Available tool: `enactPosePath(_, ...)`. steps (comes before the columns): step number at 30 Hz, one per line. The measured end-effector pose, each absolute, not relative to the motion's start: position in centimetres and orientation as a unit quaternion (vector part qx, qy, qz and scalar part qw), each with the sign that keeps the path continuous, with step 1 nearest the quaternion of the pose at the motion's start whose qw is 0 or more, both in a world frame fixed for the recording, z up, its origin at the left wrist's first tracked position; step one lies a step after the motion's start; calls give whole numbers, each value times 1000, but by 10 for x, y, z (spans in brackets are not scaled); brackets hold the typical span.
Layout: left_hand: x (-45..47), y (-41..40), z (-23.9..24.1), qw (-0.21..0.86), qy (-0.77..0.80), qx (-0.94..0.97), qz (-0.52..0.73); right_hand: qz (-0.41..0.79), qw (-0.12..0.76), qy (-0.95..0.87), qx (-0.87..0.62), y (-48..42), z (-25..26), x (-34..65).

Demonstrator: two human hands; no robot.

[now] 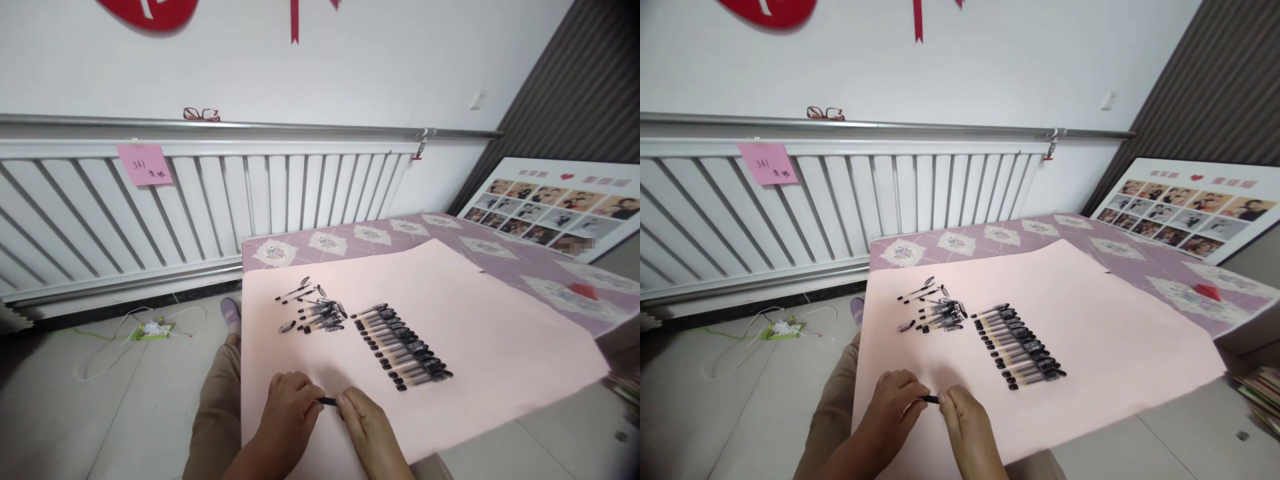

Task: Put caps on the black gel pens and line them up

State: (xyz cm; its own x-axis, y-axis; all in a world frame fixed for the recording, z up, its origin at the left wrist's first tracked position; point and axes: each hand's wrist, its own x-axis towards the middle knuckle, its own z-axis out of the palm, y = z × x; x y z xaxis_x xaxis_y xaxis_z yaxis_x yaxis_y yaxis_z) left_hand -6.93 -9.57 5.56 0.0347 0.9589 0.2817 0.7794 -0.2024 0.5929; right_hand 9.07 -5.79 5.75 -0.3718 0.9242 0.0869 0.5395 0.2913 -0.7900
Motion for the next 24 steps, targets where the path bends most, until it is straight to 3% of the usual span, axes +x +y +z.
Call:
enactPosePath(14, -71, -95, 50, 143, 621, 707, 306, 306, 248, -782, -483, -53, 50, 88)
enactPosePath(24, -76, -94, 44, 123, 624, 707, 311, 357, 284, -752, -476, -55, 47, 82)
